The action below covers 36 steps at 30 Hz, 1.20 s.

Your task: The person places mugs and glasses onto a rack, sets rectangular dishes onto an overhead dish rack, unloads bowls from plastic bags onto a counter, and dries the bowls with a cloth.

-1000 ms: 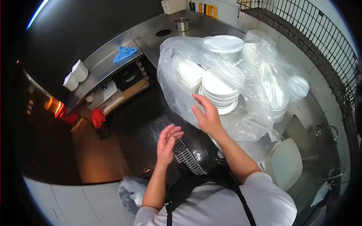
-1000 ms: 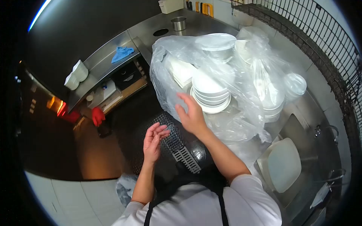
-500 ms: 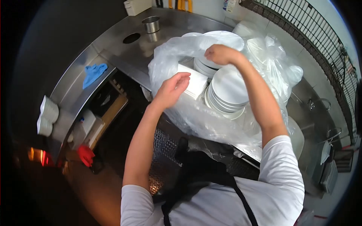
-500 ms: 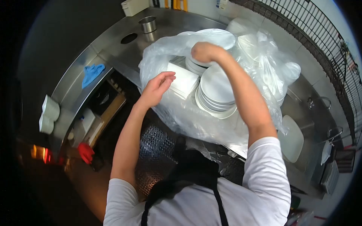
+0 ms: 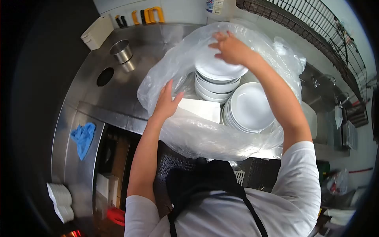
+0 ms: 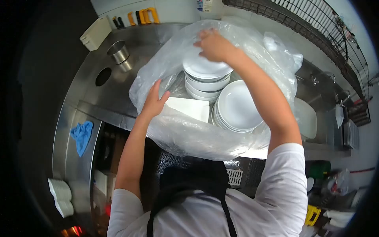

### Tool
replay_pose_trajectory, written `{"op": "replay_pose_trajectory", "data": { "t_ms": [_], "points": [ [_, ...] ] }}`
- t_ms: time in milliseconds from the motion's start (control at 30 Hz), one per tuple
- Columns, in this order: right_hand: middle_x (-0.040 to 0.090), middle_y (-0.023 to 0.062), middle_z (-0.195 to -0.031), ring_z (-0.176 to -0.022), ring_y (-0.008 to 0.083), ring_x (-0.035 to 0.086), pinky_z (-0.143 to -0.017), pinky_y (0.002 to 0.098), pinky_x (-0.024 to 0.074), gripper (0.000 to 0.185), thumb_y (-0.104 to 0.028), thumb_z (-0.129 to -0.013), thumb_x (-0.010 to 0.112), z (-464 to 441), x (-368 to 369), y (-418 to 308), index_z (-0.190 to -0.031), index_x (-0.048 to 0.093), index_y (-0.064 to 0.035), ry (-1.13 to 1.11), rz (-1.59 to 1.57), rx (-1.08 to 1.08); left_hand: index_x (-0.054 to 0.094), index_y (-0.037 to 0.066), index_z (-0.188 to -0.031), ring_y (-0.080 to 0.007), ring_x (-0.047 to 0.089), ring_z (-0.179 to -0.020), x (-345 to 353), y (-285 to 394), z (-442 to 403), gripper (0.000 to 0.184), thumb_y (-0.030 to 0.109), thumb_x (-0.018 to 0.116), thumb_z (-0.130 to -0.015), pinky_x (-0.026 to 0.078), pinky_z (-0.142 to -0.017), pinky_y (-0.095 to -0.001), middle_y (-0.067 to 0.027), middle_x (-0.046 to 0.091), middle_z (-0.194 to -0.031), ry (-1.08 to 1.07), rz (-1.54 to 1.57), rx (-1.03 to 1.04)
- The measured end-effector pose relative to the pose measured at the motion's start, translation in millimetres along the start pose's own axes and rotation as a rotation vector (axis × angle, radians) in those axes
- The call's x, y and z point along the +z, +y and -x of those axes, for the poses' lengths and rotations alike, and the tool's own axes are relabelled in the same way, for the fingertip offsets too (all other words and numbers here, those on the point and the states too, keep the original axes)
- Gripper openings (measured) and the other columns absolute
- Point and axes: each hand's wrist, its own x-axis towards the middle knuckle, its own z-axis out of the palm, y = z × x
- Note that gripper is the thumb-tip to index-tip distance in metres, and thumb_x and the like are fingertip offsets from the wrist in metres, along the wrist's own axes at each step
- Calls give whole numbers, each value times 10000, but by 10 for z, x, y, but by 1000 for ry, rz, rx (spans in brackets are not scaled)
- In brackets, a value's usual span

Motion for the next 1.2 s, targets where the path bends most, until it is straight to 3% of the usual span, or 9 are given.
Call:
{"op": "replay_pose_trajectory", "data": {
  "t_ms": [167, 367, 533, 700, 733, 800, 933, 1067, 1200],
  "points": [
    [678, 148, -1002, -943, 345, 632, -852, 442, 493, 155, -56, -855, 683, 896, -51, -1545, -1007, 658, -33, 207, -701, 164, 455, -11, -1415, -326, 450, -1346, 189, -780, -6, 486, 294, 464, -1037, 337, -1119, -375, -227, 488, -1426, -102, 406, -139],
    [549, 261, -1263, -1156, 424, 550, -985, 436, 457, 361, -61, -872, 667, 1467, 955, -2554, -1210, 581, 29, 319, -685, 900, 466, -20, -1403, -296, 477, -1325, 315, -1205, 294, 478, 282, 463, -1033, 350, -1105, -355, -211, 513, -1408, -90, 586, -110],
    [495, 288, -1336, -1231, 436, 499, -1043, 438, 417, 479, -95, -863, 691, 1422, 1005, -2722, -1293, 528, 40, 341, -702, 1113, 385, -18, -1458, -339, 445, -1356, -385, -794, 199, 621, 308, 575, -964, 349, -1117, -376, -236, 435, -1477, -494, 25, -26],
    [546, 269, -1284, -1154, 402, 562, -971, 423, 467, 474, -121, -863, 703, 1351, 1046, -2709, -1282, 545, 33, 369, -525, 1112, 583, 8, -1281, -389, 596, -1148, -1059, 372, 69, 449, 282, 622, -928, 456, -976, -454, -234, 627, -1251, -463, -200, 307],
    [576, 264, -1216, -1108, 391, 583, -937, 417, 477, 450, -119, -863, 699, 1295, 959, -2668, -1258, 556, 43, 425, -592, 1128, 638, -3, -1153, -298, 669, -954, -934, 415, 1, 369, 302, 596, -950, 498, -843, -406, -170, 711, -1045, -417, -70, 427],
    [635, 254, -1078, -1018, 369, 624, -869, 404, 497, 404, -113, -863, 690, 1097, 707, -2380, -1210, 577, 62, 542, -722, 1149, 659, 11, -1075, -171, 655, -816, -601, 509, -348, 350, 336, 599, -958, 498, -728, -333, -121, 717, -944, -790, 291, 160],
    [628, 100, -723, -670, 155, 597, -600, 335, 487, 283, -257, -911, 652, 887, 403, -1398, -855, 672, 20, 522, -719, 1288, 585, 11, -1139, -113, 589, -797, 182, 290, -1066, 450, 431, 575, -977, 474, -632, -284, -49, 662, -922, -474, 400, -144],
    [665, 171, -1054, -803, 256, 652, -763, 395, 526, 527, -390, -924, 614, 1006, 1218, -599, -1307, 544, -34, 417, -924, 1339, 523, -52, -1188, -133, 595, -797, 271, 530, -1244, 527, 399, 647, -945, 499, -640, -271, -97, 639, -966, -293, 581, -218],
    [617, 88, -948, -643, 181, 590, -507, 333, 480, 489, -415, -975, 567, 1034, 1619, -271, -1308, 489, -65, 490, -1057, 1284, 513, -64, -1195, -138, 600, -744, 380, 531, -1390, 449, 202, 720, -899, 517, -639, -261, -123, 628, -1023, -374, 732, -290]
  ]
}}
